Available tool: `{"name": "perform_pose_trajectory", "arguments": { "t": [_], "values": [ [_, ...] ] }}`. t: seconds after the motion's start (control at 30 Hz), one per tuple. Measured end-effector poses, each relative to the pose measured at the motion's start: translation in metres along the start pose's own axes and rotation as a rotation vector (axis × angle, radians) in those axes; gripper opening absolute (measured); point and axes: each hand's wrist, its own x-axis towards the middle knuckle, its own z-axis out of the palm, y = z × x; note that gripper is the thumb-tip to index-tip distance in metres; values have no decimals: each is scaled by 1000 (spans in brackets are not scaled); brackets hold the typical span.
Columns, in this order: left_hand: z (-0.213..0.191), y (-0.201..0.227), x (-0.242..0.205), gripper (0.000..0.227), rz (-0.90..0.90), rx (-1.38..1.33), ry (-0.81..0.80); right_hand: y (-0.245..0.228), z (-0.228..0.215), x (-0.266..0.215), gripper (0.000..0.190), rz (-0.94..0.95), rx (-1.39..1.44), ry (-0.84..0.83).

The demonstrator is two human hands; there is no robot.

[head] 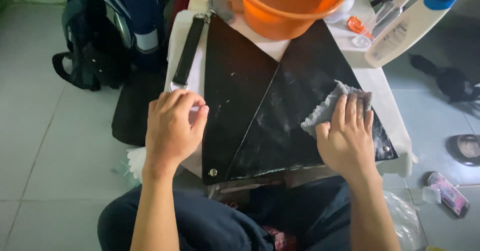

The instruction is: Scrubbing a triangular piece of black leather with a cloth and liquid from a bowl

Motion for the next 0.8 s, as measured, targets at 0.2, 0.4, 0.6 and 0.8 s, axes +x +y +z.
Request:
{"name": "perform_pose_trajectory", "arguments": {
  "t": [0.2, 0.4, 0.6, 0.8],
  "values": [
    [3, -5, -3, 16, 32, -18, 30, -2, -3, -11, 81, -96, 6, 12],
    [6, -6, -2, 15, 27, 2, 3, 4, -12, -29, 85, -492, 19, -47],
    [6, -5, -3, 13, 45, -1, 30, 7, -3, 5, 81, -173, -72, 9],
    [5, -7, -3, 15, 51, -18, 9, 23, -15, -5, 82, -501, -4, -21]
  ]
}}
